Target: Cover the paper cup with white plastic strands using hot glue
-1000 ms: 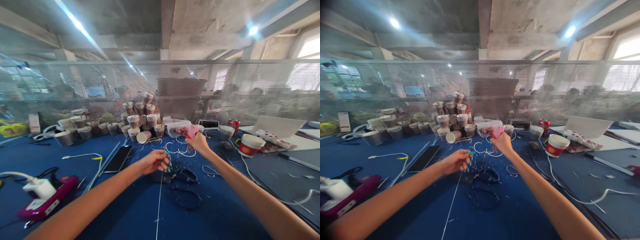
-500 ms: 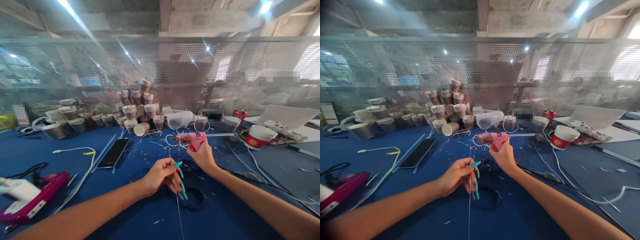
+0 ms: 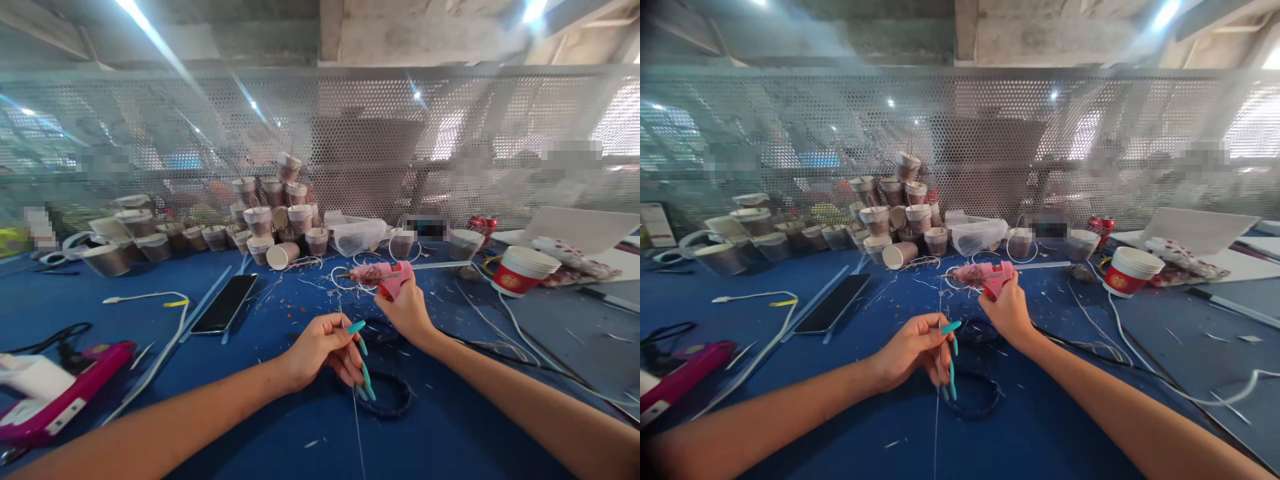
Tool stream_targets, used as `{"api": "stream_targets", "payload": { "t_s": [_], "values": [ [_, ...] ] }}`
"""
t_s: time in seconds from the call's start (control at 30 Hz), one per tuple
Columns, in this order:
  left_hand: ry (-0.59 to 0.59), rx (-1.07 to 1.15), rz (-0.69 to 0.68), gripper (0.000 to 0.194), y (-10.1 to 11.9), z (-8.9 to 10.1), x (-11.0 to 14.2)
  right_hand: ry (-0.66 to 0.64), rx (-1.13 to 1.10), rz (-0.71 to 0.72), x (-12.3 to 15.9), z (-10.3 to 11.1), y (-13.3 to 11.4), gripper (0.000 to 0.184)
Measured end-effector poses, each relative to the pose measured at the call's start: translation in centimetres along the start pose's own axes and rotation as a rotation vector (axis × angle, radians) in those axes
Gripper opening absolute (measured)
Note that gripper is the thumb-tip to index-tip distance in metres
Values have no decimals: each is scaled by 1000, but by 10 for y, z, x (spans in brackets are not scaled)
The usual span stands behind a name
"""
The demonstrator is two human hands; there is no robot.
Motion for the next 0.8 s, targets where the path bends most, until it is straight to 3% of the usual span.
{"api": "stream_targets", "payload": {
  "t_s": [0.8],
  "values": [
    [3, -12, 4, 24, -1, 0, -1, 0, 47, 57, -1, -2, 3, 47]
  ]
}}
Point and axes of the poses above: each hand's wrist, its own x-axis away from the middle knuckle, its own z-axis out of the back of the hand, y = z × x, the point moved 2 cm from there along -x, towards the middle knuckle, and after that the axes turned 5 degrees about x, right-handed, at the moved point
